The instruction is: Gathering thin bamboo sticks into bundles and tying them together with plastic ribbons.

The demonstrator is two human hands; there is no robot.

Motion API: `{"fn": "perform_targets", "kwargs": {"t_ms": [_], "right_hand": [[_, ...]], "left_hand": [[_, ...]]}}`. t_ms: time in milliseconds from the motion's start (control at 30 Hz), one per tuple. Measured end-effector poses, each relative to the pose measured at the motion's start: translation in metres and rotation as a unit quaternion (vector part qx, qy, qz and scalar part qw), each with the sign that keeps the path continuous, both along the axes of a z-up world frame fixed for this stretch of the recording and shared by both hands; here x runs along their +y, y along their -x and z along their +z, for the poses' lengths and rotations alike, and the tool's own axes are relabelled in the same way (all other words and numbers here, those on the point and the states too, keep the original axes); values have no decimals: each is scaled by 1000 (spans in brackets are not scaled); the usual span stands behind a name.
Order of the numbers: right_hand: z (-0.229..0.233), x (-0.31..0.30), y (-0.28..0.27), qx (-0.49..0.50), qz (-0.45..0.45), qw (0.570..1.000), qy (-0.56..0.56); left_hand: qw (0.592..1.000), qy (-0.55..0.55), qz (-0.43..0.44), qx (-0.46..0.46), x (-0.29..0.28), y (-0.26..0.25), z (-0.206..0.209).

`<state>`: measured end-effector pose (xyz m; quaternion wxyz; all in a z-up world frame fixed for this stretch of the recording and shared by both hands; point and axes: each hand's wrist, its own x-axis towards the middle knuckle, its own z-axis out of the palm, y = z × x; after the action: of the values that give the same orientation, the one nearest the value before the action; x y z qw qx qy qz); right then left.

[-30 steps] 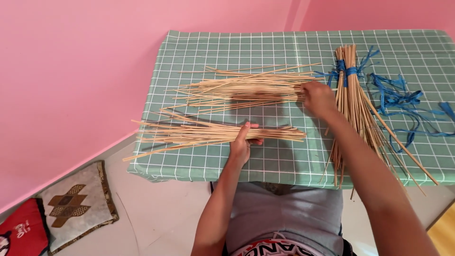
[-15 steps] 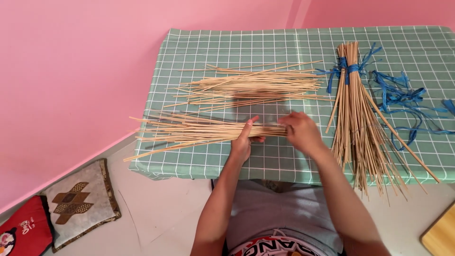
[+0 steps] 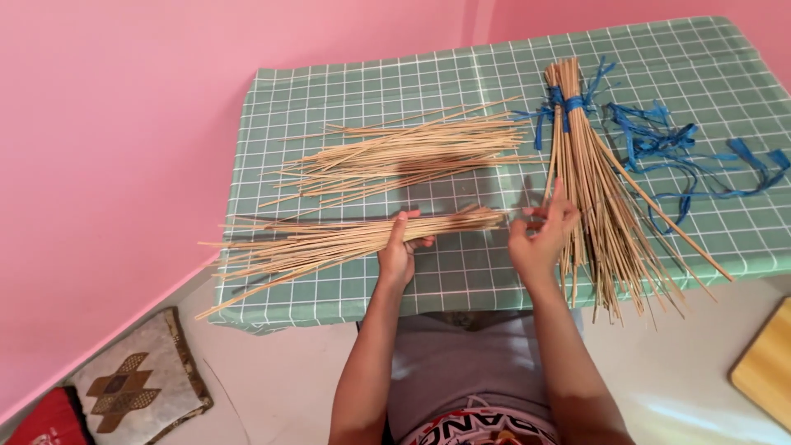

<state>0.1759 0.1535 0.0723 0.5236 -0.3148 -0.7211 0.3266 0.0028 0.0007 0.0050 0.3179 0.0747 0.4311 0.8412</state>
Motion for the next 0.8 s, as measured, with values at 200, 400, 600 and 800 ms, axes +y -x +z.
{"fn": "perform_targets", "kwargs": {"t_ms": [200, 400, 600, 800], "right_hand": [[-8, -10, -4, 15, 42, 993, 108], [11, -30, 1, 34, 44, 987, 152], [8, -25, 7, 5, 53, 987, 149], [21, -9, 13, -76, 75, 992, 62]], "left_hand": [[1000, -4, 11, -2, -2, 2, -4], [1000, -7, 18, -2, -2, 3, -4], [1000, -12, 23, -2, -1, 1, 0], [1000, -11, 17, -2, -1, 2, -1]]}}
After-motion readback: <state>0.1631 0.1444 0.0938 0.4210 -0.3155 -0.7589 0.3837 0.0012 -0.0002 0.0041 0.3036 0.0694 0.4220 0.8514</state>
